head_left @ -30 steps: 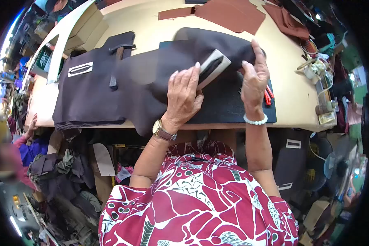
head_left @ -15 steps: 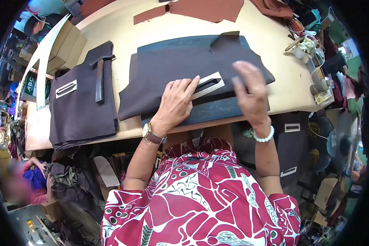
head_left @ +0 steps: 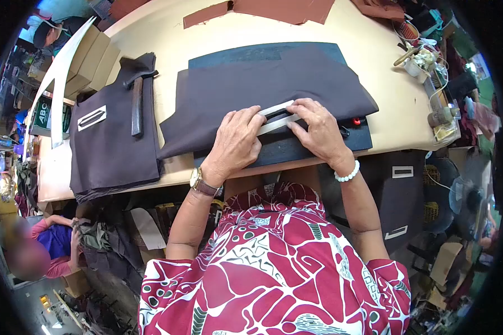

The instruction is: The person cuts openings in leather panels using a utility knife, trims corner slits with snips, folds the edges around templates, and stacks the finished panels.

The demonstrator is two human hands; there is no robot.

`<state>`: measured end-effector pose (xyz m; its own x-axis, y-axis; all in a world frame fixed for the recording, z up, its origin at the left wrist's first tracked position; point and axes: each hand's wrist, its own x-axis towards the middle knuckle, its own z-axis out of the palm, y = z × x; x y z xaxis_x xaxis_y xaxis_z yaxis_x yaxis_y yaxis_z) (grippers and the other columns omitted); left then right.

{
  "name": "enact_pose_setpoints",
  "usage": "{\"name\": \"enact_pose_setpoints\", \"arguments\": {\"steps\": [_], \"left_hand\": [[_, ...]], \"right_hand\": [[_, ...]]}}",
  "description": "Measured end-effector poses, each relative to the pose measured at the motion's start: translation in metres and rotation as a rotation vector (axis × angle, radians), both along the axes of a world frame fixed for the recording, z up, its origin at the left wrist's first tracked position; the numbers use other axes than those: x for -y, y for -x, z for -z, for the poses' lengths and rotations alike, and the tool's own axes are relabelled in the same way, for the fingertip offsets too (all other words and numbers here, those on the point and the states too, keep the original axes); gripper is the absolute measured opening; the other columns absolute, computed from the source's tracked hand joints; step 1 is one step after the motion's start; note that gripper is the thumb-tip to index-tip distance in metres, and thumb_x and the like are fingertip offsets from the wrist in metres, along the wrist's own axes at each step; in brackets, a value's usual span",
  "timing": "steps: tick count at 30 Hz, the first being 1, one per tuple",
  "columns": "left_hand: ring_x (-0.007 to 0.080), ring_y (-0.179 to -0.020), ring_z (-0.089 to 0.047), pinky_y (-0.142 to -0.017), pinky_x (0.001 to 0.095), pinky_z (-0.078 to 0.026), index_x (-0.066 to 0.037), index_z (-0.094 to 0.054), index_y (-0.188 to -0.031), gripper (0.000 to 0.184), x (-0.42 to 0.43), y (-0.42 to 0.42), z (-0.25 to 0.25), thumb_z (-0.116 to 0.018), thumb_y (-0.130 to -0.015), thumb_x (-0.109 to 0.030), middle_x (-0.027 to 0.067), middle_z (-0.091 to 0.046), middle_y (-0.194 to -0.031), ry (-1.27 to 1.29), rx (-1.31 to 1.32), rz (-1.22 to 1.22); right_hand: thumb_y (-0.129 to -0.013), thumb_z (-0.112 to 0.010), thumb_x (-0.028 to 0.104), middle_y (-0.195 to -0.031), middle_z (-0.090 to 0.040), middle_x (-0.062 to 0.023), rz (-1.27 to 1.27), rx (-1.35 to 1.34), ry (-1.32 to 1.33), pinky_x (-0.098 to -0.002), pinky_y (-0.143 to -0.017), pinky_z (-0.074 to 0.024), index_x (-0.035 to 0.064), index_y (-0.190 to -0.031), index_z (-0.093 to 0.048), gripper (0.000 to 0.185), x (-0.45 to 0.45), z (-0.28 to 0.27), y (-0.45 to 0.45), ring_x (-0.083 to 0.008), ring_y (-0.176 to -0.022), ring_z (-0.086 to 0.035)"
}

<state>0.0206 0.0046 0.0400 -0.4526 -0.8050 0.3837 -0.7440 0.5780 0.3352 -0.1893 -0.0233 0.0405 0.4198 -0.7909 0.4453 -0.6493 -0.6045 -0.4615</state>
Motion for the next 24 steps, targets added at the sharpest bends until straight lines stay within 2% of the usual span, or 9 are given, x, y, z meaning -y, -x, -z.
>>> {"name": "enact_pose_setpoints", "arguments": {"steps": [8, 17, 24], "left_hand": [[0.0331, -0.102, -0.052, -0.090, 0.0412, -0.040, 0.000, -0.053, -0.093, 0.031, 0.003, 0.001, 0.014, -0.058, -0.063, -0.007, 0.0159, -0.054, -0.106, -0.090, -0.080, -0.063], [0.0295, -0.098, -0.051, -0.086, 0.0395, -0.040, -0.001, -0.055, -0.083, 0.022, 0.003, 0.007, 0.004, -0.067, -0.071, -0.014, 0.0115, -0.054, -0.099, -0.107, -0.172, -0.069], [0.0260, -0.090, -0.051, -0.081, 0.0382, -0.039, -0.004, -0.058, -0.078, 0.014, 0.007, 0.006, 0.008, -0.068, -0.072, -0.011, 0.0074, -0.054, -0.092, -0.020, -0.146, -0.059]], "right_hand": [[-0.075, -0.064, 0.010, -0.101, -0.060, -0.0104, -0.004, -0.024, -0.055, -0.0392, -0.081, -0.0471, 0.0033, -0.096, -0.063, 0.022, 0.003, 0.012, -0.002, -0.0285, -0.092, -0.057], [-0.074, -0.064, 0.010, -0.101, -0.059, -0.0113, -0.001, -0.036, -0.034, -0.0380, -0.083, -0.0451, 0.0032, -0.098, -0.061, 0.024, 0.003, 0.015, -0.002, -0.0297, -0.092, -0.056], [-0.074, -0.065, 0.010, -0.100, -0.059, -0.0109, 0.002, -0.032, -0.031, -0.0382, -0.082, -0.0455, 0.0033, -0.097, -0.062, 0.024, 0.002, 0.016, -0.002, -0.0292, -0.092, -0.056]]}}
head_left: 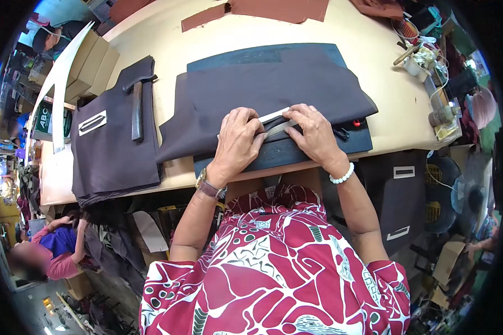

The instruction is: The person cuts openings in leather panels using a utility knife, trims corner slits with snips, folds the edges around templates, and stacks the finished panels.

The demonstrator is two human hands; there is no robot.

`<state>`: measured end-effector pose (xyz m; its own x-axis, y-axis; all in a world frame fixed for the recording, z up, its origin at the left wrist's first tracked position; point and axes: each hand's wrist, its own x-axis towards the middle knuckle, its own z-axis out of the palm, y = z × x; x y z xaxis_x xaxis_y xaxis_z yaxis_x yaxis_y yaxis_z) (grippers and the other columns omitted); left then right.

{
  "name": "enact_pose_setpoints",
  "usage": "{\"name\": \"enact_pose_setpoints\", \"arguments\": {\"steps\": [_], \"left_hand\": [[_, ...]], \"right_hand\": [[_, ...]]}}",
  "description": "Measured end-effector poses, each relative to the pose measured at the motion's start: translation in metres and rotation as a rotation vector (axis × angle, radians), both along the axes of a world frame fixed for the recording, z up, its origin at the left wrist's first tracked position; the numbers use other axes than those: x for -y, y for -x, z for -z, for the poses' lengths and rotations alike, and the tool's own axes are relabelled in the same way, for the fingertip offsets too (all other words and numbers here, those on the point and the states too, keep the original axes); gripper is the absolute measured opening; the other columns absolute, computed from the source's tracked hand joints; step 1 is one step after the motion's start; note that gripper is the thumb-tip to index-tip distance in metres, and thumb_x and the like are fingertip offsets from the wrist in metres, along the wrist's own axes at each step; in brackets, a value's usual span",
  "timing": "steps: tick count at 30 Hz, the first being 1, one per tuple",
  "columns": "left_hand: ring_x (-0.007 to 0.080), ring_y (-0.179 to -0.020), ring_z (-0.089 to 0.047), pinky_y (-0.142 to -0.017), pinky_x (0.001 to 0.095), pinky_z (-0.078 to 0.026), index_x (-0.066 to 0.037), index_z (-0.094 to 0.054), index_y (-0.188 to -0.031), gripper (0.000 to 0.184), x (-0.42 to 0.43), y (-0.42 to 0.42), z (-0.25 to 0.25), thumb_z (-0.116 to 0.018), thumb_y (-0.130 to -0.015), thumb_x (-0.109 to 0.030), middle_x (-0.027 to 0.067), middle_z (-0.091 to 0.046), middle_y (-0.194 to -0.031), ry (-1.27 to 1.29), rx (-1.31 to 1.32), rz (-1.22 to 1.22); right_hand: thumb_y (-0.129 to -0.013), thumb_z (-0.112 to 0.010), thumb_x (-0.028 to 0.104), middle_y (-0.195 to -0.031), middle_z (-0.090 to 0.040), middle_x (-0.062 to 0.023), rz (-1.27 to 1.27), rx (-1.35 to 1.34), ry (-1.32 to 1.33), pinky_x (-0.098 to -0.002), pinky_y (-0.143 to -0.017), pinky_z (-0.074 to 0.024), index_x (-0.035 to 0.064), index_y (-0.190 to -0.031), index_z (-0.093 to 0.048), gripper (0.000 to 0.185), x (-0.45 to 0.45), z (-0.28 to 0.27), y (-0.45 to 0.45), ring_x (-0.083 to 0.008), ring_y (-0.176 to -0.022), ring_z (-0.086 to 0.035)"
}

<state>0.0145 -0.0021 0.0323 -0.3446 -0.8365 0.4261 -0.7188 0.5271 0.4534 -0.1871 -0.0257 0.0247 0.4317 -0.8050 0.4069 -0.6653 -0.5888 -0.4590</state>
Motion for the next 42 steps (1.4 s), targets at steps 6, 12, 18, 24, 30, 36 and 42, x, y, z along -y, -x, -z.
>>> {"name": "enact_pose_setpoints", "arguments": {"steps": [6, 12, 18, 24, 30, 36, 42], "left_hand": [[0.0246, -0.081, -0.054, -0.075, 0.0378, -0.038, -0.006, -0.061, -0.079, 0.012, -0.003, 0.003, -0.001, -0.067, -0.073, -0.015, 0.0062, -0.057, -0.080, -0.067, 0.104, -0.075], [0.0273, -0.076, -0.060, -0.071, 0.0391, -0.042, -0.002, -0.064, -0.082, 0.016, 0.001, 0.010, -0.001, -0.068, -0.074, -0.016, 0.0102, -0.062, -0.077, -0.149, 0.017, -0.113], [0.0285, -0.075, -0.062, -0.069, 0.0374, -0.047, 0.000, -0.067, -0.087, 0.018, 0.010, 0.014, 0.010, -0.068, -0.074, -0.013, 0.0129, -0.064, -0.080, -0.216, -0.137, -0.103], [0.0279, -0.074, -0.061, -0.069, 0.0370, -0.046, -0.002, -0.068, -0.087, 0.015, 0.010, 0.012, 0.015, -0.065, -0.074, -0.008, 0.0122, -0.063, -0.077, -0.242, -0.219, -0.060], [0.0264, -0.072, -0.059, -0.068, 0.0360, -0.045, -0.004, -0.070, -0.085, 0.013, 0.009, 0.011, 0.018, -0.065, -0.074, -0.007, 0.0105, -0.062, -0.076, -0.179, -0.197, -0.031], [0.0221, -0.078, -0.057, -0.073, 0.0351, -0.041, -0.009, -0.071, -0.086, 0.011, 0.002, 0.014, 0.022, -0.064, -0.077, -0.012, 0.0053, -0.059, -0.077, -0.056, -0.084, -0.059], [0.0210, -0.079, -0.056, -0.074, 0.0346, -0.039, -0.010, -0.071, -0.086, 0.011, 0.001, 0.013, 0.023, -0.063, -0.078, -0.013, 0.0038, -0.057, -0.077, -0.048, -0.089, -0.064]], "right_hand": [[-0.074, -0.065, 0.011, -0.100, -0.059, -0.0102, 0.006, 0.008, 0.027, -0.0382, -0.082, -0.0461, 0.0039, -0.095, -0.062, 0.022, -0.001, 0.003, 0.001, -0.0284, -0.092, -0.056], [-0.074, -0.064, 0.009, -0.100, -0.058, -0.0111, -0.009, 0.030, 0.019, -0.0381, -0.082, -0.0447, 0.0025, -0.097, -0.060, 0.024, -0.001, 0.003, 0.001, -0.0297, -0.092, -0.056], [-0.074, -0.064, 0.009, -0.101, -0.058, -0.0113, 0.002, 0.028, -0.012, -0.0382, -0.083, -0.0445, 0.0027, -0.097, -0.061, 0.024, 0.001, 0.003, 0.001, -0.0297, -0.094, -0.055], [-0.073, -0.065, 0.010, -0.101, -0.058, -0.0095, 0.010, 0.029, -0.045, -0.0386, -0.083, -0.0446, 0.0047, -0.097, -0.062, 0.025, 0.000, 0.002, 0.000, -0.0278, -0.095, -0.055], [-0.075, -0.064, 0.011, -0.101, -0.056, -0.0085, 0.003, -0.020, -0.047, -0.0382, -0.081, -0.0441, 0.0059, -0.097, -0.063, 0.023, -0.001, 0.000, -0.001, -0.0267, -0.094, -0.054], [-0.077, -0.064, 0.013, -0.102, -0.057, -0.0085, -0.038, -0.044, -0.006, -0.0377, -0.080, -0.0444, 0.0061, -0.091, -0.065, 0.016, -0.002, 0.003, 0.001, -0.0262, -0.093, -0.055], [-0.077, -0.065, 0.014, -0.104, -0.058, -0.0097, -0.075, 0.028, -0.099, -0.0378, -0.081, -0.0452, 0.0047, -0.092, -0.065, 0.018, 0.003, -0.003, 0.010, -0.0278, -0.093, -0.055]]}}
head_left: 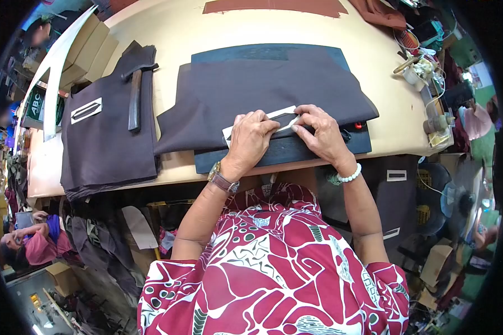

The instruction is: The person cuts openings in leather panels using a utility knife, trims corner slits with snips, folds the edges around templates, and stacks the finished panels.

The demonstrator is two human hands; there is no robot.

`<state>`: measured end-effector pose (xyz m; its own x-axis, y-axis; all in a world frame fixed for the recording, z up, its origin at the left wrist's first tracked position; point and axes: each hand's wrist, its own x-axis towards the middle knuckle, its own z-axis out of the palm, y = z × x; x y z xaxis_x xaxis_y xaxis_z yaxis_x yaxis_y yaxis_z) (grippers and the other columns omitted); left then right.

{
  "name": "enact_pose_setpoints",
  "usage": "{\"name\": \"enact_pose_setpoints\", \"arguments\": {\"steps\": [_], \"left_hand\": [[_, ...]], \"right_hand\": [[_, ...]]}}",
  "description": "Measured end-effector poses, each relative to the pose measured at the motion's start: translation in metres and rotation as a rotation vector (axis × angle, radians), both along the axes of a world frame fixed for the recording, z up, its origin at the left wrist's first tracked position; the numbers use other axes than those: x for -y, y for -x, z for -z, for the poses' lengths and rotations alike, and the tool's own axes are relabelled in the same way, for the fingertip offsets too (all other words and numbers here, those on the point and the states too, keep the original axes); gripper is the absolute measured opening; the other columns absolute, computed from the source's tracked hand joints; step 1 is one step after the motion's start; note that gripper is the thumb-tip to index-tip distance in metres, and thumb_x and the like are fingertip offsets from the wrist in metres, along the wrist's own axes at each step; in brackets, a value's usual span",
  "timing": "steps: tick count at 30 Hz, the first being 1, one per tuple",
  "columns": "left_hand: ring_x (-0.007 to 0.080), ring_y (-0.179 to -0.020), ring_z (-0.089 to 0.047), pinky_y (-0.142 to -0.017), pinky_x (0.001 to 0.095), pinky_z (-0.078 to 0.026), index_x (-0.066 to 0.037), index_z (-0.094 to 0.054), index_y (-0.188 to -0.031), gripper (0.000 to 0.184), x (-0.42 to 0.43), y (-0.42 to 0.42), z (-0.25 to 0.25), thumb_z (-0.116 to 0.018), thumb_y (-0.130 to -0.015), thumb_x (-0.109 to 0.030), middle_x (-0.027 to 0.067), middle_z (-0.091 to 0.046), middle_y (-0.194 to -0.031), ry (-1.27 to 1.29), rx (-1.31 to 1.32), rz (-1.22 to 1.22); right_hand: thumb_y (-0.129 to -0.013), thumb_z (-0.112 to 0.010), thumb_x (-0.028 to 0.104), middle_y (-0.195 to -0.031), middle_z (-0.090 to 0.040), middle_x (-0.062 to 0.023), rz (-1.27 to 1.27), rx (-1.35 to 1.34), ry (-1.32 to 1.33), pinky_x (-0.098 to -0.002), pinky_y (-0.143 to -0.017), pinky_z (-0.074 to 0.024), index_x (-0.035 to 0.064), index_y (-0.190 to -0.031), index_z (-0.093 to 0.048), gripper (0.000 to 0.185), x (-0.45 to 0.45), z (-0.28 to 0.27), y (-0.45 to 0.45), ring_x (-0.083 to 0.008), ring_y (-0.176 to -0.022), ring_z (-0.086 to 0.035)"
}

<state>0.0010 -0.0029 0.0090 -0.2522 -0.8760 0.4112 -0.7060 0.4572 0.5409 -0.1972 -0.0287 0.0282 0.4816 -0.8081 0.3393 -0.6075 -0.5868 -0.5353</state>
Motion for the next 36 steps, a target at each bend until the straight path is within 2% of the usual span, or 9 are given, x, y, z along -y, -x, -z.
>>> {"name": "enact_pose_setpoints", "arguments": {"steps": [2, 5, 8, 14, 25, 30, 36], "left_hand": [[0.0210, -0.079, -0.056, -0.074, 0.0347, -0.039, -0.010, -0.071, -0.086, 0.011, 0.000, 0.000, 0.001, -0.064, -0.078, -0.013, 0.0037, -0.057, -0.077, 0.010, -0.004, 0.002], [0.0210, -0.079, -0.056, -0.073, 0.0346, -0.039, -0.010, -0.071, -0.085, 0.010, 0.000, 0.000, 0.001, -0.064, -0.078, -0.014, 0.0037, -0.057, -0.077, 0.006, 0.000, -0.006], [0.0215, -0.079, -0.055, -0.074, 0.0349, -0.038, -0.009, -0.069, -0.085, 0.010, -0.001, 0.001, 0.001, -0.064, -0.078, -0.014, 0.0038, -0.057, -0.078, 0.019, -0.006, -0.005], [0.0223, -0.079, -0.055, -0.074, 0.0357, -0.038, -0.007, -0.065, -0.086, 0.011, -0.011, -0.009, -0.004, -0.065, -0.078, -0.015, 0.0045, -0.057, -0.078, 0.024, 0.029, -0.018], [0.0229, -0.081, -0.055, -0.076, 0.0367, -0.037, -0.007, -0.065, -0.084, 0.011, -0.021, -0.027, -0.008, -0.066, -0.078, -0.017, 0.0052, -0.056, -0.077, -0.024, 0.084, -0.058], [0.0228, -0.081, -0.056, -0.077, 0.0369, -0.037, -0.007, -0.064, -0.083, 0.013, -0.030, -0.047, -0.016, -0.066, -0.078, -0.018, 0.0055, -0.057, -0.079, -0.126, 0.086, -0.066], [0.0232, -0.083, -0.056, -0.076, 0.0368, -0.037, -0.006, -0.064, -0.083, 0.014, -0.029, -0.046, -0.014, -0.066, -0.079, -0.019, 0.0058, -0.058, -0.080, -0.147, 0.066, -0.084]], "right_hand": [[-0.076, -0.066, 0.015, -0.105, -0.058, -0.0100, 0.057, 0.026, -0.094, -0.0377, -0.083, -0.0453, 0.0048, -0.095, -0.064, 0.021, 0.003, -0.003, -0.002, -0.0284, -0.095, -0.055], [-0.076, -0.067, 0.020, -0.107, -0.057, -0.0108, 0.135, -0.077, 0.113, -0.0386, -0.085, -0.0444, 0.0067, -0.101, -0.062, 0.029, 0.009, 0.003, -0.010, -0.0286, -0.102, -0.053], [-0.077, -0.067, 0.025, -0.111, -0.055, -0.0114, 0.161, -0.173, 0.203, -0.0402, -0.089, -0.0420, 0.0078, -0.106, -0.061, 0.034, 0.014, 0.013, -0.018, -0.0288, -0.107, -0.050], [-0.076, -0.067, 0.034, -0.117, -0.053, -0.0122, 0.153, -0.233, 0.205, -0.0405, -0.093, -0.0386, 0.0082, -0.109, -0.060, 0.043, 0.015, 0.011, -0.019, -0.0289, -0.111, -0.048], [-0.074, -0.067, 0.041, -0.117, -0.051, -0.0122, 0.065, -0.222, 0.259, -0.0408, -0.096, -0.0358, 0.0089, -0.109, -0.060, 0.048, 0.008, 0.017, -0.046, -0.0301, -0.114, -0.046], [-0.074, -0.066, 0.045, -0.120, -0.050, -0.0143, 0.170, -0.265, 0.170, -0.0425, -0.098, -0.0350, 0.0079, -0.113, -0.059, 0.054, 0.018, 0.013, -0.017, -0.0311, -0.115, -0.044], [-0.074, -0.066, 0.042, -0.119, -0.051, -0.0129, 0.086, -0.248, 0.193, -0.0422, -0.096, -0.0351, 0.0081, -0.111, -0.059, 0.050, 0.009, 0.011, -0.038, -0.0305, -0.115, -0.044]]}}
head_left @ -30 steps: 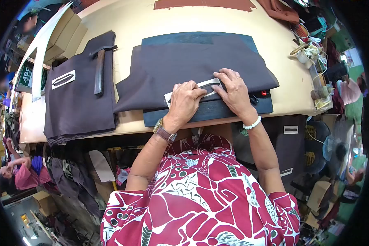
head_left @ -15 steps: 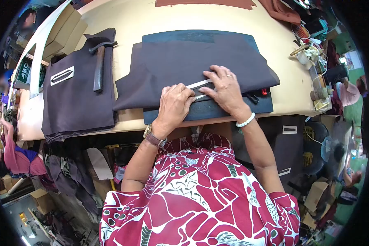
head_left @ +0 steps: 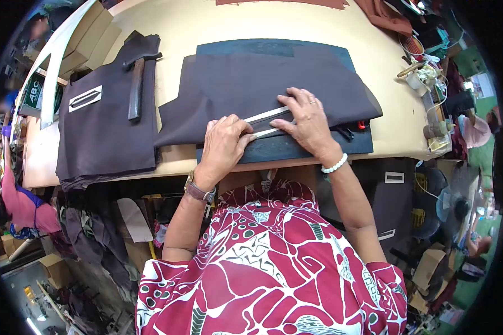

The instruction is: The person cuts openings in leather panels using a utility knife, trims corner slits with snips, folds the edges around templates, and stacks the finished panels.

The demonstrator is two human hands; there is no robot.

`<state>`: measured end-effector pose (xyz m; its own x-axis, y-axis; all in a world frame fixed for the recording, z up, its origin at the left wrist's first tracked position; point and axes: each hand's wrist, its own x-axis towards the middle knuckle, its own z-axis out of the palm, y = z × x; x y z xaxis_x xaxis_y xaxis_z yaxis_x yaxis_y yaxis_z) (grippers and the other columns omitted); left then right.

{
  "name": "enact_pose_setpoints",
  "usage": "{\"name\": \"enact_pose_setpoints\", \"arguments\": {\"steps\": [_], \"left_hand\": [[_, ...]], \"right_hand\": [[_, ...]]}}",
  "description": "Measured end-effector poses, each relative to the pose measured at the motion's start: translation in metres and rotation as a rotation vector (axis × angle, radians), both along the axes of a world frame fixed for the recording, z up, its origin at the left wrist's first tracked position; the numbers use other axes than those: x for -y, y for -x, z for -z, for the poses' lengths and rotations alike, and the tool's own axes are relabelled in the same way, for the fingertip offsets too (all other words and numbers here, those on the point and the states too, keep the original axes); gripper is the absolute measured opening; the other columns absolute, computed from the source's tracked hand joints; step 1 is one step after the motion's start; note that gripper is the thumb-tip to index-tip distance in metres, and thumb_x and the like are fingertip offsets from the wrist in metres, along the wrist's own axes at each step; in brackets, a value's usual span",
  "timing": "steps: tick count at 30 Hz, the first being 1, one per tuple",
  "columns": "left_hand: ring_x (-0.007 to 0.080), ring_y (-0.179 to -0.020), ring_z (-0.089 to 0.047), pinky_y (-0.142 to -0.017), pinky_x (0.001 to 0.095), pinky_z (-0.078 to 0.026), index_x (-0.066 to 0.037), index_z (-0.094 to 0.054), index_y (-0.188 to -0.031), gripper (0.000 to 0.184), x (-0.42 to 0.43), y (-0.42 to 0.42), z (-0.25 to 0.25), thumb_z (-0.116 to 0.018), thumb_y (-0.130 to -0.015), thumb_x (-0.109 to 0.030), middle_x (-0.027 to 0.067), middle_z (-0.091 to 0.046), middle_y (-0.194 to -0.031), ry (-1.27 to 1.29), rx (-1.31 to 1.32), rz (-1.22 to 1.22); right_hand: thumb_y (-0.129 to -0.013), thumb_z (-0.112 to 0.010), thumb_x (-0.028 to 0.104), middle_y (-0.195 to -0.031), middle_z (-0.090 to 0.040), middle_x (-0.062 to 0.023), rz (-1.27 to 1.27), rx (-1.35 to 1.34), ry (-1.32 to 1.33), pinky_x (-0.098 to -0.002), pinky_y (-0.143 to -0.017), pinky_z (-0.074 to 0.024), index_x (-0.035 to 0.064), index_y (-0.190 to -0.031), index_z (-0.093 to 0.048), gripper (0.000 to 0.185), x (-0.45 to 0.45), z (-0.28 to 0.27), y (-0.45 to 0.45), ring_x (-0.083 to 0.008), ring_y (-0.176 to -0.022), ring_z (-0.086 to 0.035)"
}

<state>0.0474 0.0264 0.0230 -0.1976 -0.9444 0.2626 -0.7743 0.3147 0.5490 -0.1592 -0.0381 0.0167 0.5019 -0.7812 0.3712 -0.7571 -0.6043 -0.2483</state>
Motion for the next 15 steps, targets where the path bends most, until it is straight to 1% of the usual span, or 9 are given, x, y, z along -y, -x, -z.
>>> {"name": "enact_pose_setpoints", "arguments": {"steps": [2, 5, 10, 13, 15], "left_hand": [[0.0234, -0.083, -0.056, -0.076, 0.0366, -0.037, -0.006, -0.064, -0.083, 0.014, -0.001, 0.000, 0.001, -0.066, -0.079, -0.019, 0.0058, -0.057, -0.080, 0.016, 0.012, -0.004], [0.0237, -0.082, -0.056, -0.075, 0.0366, -0.038, -0.006, -0.063, -0.083, 0.013, -0.004, 0.001, 0.001, -0.066, -0.078, -0.018, 0.0060, -0.057, -0.080, 0.051, 0.029, -0.014], [0.0239, -0.082, -0.055, -0.074, 0.0366, -0.038, -0.006, -0.063, -0.083, 0.012, -0.013, -0.009, -0.003, -0.066, -0.078, -0.016, 0.0062, -0.056, -0.079, 0.031, 0.003, -0.032], [0.0239, -0.082, -0.056, -0.074, 0.0367, -0.038, -0.006, -0.063, -0.083, 0.012, -0.014, -0.012, 0.000, -0.066, -0.078, -0.016, 0.0063, -0.056, -0.080, 0.019, -0.020, -0.035], [0.0240, -0.082, -0.056, -0.074, 0.0367, -0.038, -0.006, -0.063, -0.083, 0.012, -0.012, -0.013, 0.001, -0.066, -0.078, -0.016, 0.0062, -0.056, -0.080, 0.016, -0.024, -0.035]], "right_hand": [[-0.074, -0.067, 0.039, -0.118, -0.051, -0.0126, -0.054, 0.019, 0.015, -0.0417, -0.096, -0.0344, 0.0079, -0.110, -0.059, 0.049, -0.005, 0.002, -0.017, -0.0300, -0.115, -0.044], [-0.074, -0.067, 0.039, -0.118, -0.051, -0.0124, -0.077, 0.048, 0.012, -0.0418, -0.096, -0.0344, 0.0078, -0.111, -0.059, 0.049, -0.008, 0.004, -0.029, -0.0300, -0.115, -0.044], [-0.073, -0.068, 0.042, -0.118, -0.051, -0.0126, 0.009, 0.008, 0.010, -0.0418, -0.096, -0.0352, 0.0068, -0.110, -0.060, 0.051, 0.001, 0.003, -0.001, -0.0296, -0.114, -0.044], [-0.072, -0.068, 0.043, -0.118, -0.051, -0.0124, 0.009, -0.009, 0.014, -0.0423, -0.095, -0.0352, 0.0068, -0.110, -0.060, 0.053, 0.001, 0.003, 0.002, -0.0296, -0.114, -0.044], [-0.073, -0.068, 0.040, -0.118, -0.051, -0.0124, -0.027, 0.004, -0.001, -0.0423, -0.096, -0.0346, 0.0075, -0.110, -0.060, 0.051, -0.001, 0.002, -0.008, -0.0295, -0.114, -0.044]]}}
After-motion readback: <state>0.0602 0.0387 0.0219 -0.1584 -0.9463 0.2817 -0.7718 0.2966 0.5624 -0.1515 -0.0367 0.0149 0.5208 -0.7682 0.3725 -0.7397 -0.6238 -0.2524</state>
